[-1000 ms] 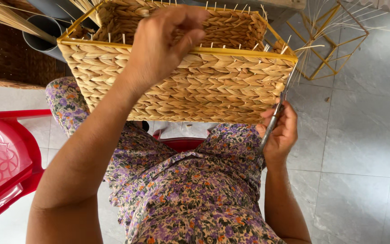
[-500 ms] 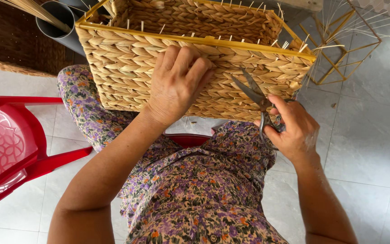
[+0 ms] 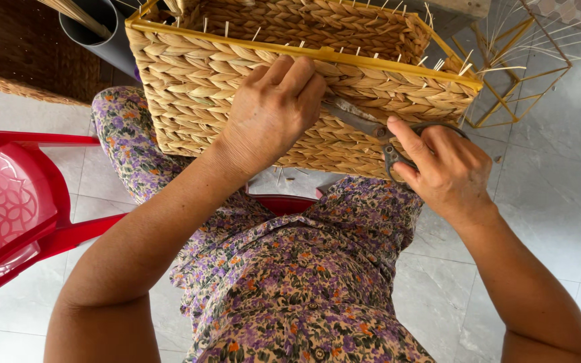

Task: The person sits with a woven water-hyacinth basket on their lap and uses scissors to trim the protruding straw ends sticking out from the basket's rim. They rotate the basket to reach different sides, pulling each stick taut and snipping it flush, with cut pieces falling to the floor.

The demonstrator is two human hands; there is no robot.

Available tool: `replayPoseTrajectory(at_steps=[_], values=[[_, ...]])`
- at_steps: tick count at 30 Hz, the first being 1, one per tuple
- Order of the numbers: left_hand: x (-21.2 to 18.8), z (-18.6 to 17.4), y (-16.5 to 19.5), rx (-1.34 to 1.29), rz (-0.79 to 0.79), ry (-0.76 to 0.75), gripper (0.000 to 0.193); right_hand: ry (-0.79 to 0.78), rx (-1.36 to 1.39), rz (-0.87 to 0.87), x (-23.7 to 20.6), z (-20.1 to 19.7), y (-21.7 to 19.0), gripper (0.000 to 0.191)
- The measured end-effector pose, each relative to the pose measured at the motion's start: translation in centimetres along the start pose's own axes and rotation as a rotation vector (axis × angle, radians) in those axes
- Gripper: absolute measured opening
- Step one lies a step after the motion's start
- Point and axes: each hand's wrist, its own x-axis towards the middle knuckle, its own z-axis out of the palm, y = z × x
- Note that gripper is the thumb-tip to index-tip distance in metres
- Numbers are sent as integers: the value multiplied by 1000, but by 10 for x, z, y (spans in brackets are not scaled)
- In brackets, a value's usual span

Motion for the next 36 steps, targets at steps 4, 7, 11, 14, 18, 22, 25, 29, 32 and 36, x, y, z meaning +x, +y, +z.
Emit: replayPoseTrajectory(at_steps=[4,7,11,14,18,22,25,29,32,36], values=[[3,-1,-1,13,6,-19,13,-14,-1,-21,5,0,0,88],[3,0,-2,27,2,-15,12,-36,-15,-30,8,4,0,89],[-1,6,-3,35,-17,5,12,-92,11,-2,8,10,-3,90],[-1,9,-7,14,-40,-3,11,-92,51,-2,5,12,-3,91],[3,-1,-13,-173,-132,48,12,-160,56,10,-4,15,-2,93],[-27,-31,4,-565,-340,-54,15,45,343,145,-17,23,4,67],[-57,-37,30,-777,-252,-331,17,66,407,381,-46,17,12,64],[-78,-29,43,-705,-195,-522,32,120,387,514,-86,23,21,63],[-73,-22,44,-674,-267,-428,25,75,321,495,-114,24,19,68],[-49,2,62,-572,-194,-208,22,37,223,342,-132,25,15,68]])
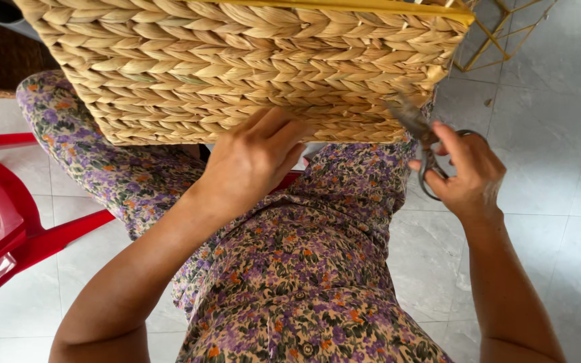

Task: The person sits with a woven water-hyacinth basket on their lap and uses scissors to trim the protruding straw ends sticking out from the basket's rim. They rotate the basket to reach different sides, pulling each stick taut and snipping it flush, with cut pieces falling to the floor.

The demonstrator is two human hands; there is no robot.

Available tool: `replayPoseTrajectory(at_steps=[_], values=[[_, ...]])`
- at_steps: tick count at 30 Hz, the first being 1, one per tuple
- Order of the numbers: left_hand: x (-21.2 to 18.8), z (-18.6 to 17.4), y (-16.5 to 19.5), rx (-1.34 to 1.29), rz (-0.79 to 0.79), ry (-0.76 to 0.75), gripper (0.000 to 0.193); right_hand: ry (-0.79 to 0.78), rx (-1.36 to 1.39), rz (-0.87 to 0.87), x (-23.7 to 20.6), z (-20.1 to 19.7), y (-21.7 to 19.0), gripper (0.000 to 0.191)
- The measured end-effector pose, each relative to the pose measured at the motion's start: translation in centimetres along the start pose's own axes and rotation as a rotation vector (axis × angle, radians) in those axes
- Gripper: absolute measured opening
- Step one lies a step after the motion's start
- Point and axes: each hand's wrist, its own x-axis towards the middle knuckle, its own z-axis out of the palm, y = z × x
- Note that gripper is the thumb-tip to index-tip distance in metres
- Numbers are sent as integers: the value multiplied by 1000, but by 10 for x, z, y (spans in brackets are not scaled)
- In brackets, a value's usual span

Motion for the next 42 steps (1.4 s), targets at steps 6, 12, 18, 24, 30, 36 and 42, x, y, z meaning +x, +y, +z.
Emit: replayPoseTrajectory(at_steps=[6,12,18,24,30,36,42], values=[[39,49,0,274,167,65,18,-71,-120,-74,-6,0,-2,65],[54,59,7,402,224,10,16,-79,-142,-160,2,-4,7,67],[66,59,18,392,272,9,15,-109,-190,-211,9,-5,14,84],[69,68,18,348,268,18,14,-134,-180,-169,4,0,16,91],[67,69,11,103,96,53,10,-135,-139,-165,-11,9,33,80],[18,71,35,3,188,-154,11,-18,85,39,-34,8,51,65],[34,92,21,132,92,59,18,-26,-40,-11,-45,9,44,65]])
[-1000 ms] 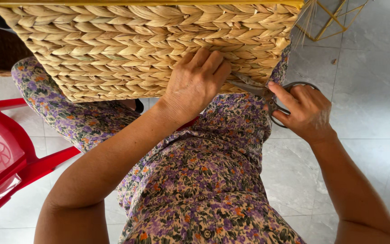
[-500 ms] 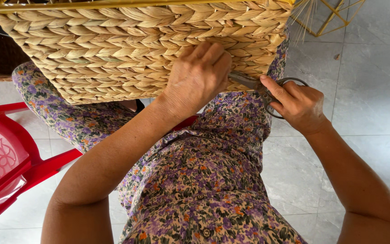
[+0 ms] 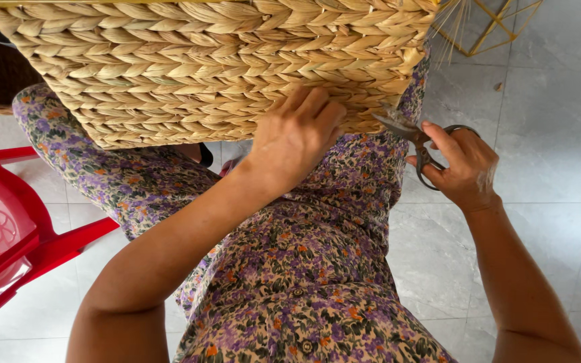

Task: The person sits with a woven water-hyacinth basket on their lap and uses scissors to trim the protruding straw ends sticking out from the basket's rim. They rotate the basket to reach different sides, pulling each stick taut and snipping it flush, with cut pieces falling to the floor.

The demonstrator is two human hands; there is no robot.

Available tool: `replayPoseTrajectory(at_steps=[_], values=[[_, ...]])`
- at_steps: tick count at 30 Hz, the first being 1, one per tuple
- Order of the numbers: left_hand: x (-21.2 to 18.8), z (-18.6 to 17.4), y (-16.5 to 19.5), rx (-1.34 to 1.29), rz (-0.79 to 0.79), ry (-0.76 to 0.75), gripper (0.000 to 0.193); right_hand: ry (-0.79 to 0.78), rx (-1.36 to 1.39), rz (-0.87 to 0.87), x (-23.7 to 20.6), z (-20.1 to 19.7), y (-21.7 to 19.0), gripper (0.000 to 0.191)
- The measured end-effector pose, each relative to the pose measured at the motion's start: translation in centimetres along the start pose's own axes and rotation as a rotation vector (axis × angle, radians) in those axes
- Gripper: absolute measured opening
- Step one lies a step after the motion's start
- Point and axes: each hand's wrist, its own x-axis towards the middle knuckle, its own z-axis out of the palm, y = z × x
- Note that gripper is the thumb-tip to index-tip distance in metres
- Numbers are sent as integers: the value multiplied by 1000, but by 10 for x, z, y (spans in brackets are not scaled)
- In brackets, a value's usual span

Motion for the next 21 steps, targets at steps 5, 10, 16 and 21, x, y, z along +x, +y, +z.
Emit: replayPoseTrajectory(at_steps=[5,10,16,21], values=[[19,13,10,231,35,13,20,-3,-57,-43,8,-1,-8,61],[20,4,-7,-8,35,-54,12,-15,-75,-88,16,-7,-17,60],[17,-17,-33,-443,-56,-131,16,-36,-99,-174,28,-5,-30,67],[22,-22,-35,-509,-71,-156,16,-103,-163,-200,41,5,-43,86]])
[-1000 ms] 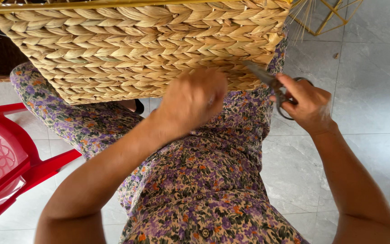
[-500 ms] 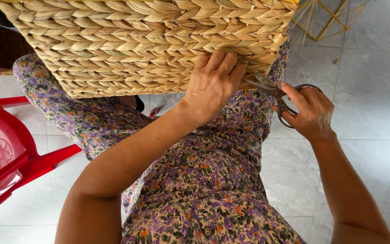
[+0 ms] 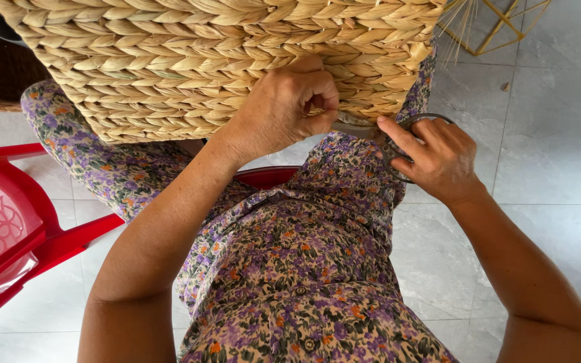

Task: The person sits with a woven water-hyacinth basket on their lap and uses scissors to trim the protruding straw ends sticking out from the basket's rim. They rotate the basket to reach different sides, pulling each stick taut and snipping it flush, with cut pieces falling to the floor.

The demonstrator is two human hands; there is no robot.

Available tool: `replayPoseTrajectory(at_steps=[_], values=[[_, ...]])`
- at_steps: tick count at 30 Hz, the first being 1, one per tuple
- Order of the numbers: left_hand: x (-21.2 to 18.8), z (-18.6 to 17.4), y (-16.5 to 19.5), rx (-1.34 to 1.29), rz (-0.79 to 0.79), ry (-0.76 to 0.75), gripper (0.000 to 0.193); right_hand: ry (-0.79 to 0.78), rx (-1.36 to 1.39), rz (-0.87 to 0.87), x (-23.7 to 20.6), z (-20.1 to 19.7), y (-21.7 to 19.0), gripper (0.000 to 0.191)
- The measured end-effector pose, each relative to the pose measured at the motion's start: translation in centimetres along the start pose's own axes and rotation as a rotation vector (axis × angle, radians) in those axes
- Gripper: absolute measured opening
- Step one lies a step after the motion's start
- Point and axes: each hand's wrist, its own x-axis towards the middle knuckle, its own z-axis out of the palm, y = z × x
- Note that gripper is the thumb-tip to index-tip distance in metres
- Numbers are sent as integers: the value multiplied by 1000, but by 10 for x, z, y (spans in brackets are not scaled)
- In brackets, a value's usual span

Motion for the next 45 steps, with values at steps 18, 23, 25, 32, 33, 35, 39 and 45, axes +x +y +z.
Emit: replayPoseTrajectory(at_steps=[18,23,25,32,33,35,39,45], values=[[-8,3,-3,-205,-49,195,13,-6,135,-16,-4,8,-8,86],[-21,12,-1,-250,-88,199,11,30,172,41,-17,10,-10,66],[-37,19,7,-219,-46,117,10,71,238,127,-19,12,-11,63],[-100,8,21,184,-118,100,18,108,341,249,-4,15,-28,71],[-103,-2,18,226,-180,206,18,114,316,229,2,11,-32,72],[-105,-25,6,435,-205,399,15,100,296,196,15,4,-40,72],[-102,-58,-6,671,-172,484,23,91,172,91,48,-11,-54,70],[-99,-76,-12,762,-85,480,21,26,133,45,89,-23,-73,72]])
